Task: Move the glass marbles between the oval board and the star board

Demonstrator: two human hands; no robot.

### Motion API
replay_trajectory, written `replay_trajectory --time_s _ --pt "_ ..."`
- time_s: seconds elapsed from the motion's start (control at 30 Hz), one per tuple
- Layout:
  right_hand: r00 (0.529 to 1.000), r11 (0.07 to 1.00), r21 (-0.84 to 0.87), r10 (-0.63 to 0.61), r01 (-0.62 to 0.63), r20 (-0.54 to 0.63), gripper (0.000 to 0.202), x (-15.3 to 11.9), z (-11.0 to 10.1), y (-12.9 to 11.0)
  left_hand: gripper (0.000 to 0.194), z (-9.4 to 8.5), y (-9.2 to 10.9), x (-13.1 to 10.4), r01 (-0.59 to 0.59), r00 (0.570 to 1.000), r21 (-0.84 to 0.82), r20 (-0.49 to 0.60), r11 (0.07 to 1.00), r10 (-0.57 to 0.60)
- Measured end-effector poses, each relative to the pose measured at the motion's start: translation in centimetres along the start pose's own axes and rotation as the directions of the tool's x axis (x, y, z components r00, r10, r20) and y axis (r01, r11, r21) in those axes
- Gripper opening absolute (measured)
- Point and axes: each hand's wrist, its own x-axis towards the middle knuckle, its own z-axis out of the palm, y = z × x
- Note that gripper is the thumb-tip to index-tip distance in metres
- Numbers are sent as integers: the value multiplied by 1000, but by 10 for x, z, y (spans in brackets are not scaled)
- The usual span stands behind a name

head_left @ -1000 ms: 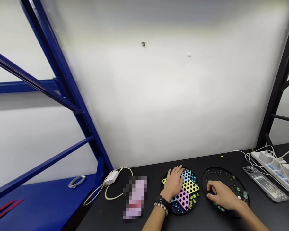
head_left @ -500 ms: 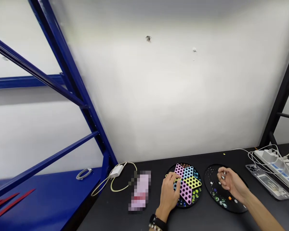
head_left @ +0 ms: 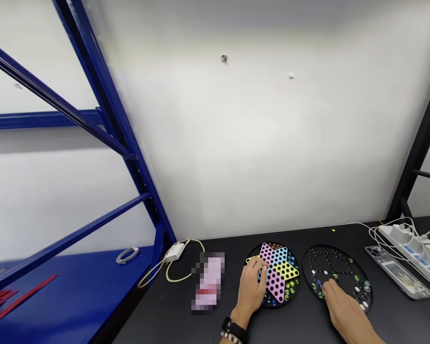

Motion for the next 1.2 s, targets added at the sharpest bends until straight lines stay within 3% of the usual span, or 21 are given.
replay_trajectory --time_s 0.07,0.17,0.33,0.63,0.83,0.97,1.03,1.1,1.17,1.2 --pt "997 997 -44 -57 55 -43 34 -4 8 2 33 -1 1 -1 3 1000 -6 3 1000 -3" --pt "999 1000 -14 -6 7 32 38 -5 10 -1 34 -2 2 -2 8 1000 -10 1 1000 -8" --pt "986 994 90 46 -61 158 21 7 -5 -14 34 0 0 -1 8 1000 0 -8 1000 -8" --pt "956 971 234 -18 -53 293 23 26 -25 -19 32 -1 1 -1 10 1000 5 -15 1000 -10" --pt "942 974 184 66 -133 330 33 22 -23 -21 31 -1 2 -1 13 1000 -2 -11 1000 -13" --pt "911 948 196 164 -252 380 43 20 -19 -23 31 -2 2 0 19 1000 -9 -10 1000 -19" --pt "888 872 305 258 -384 381 49 27 -22 -23 32 -2 2 -1 22 1000 -14 -10 1000 -22" --pt "823 662 493 411 -565 392 55 43 -32 -18 33 -2 2 -1 25 1000 -19 -8 1000 -25" --pt "699 273 700 563 -660 440 58 64 -46 -5 33 -2 2 -1 28 1000 -23 -4 999 -28" --pt "632 43 776 610 -630 479 57 75 -54 4 33 -2 2 -1 29 1000 -26 -2 999 -29"
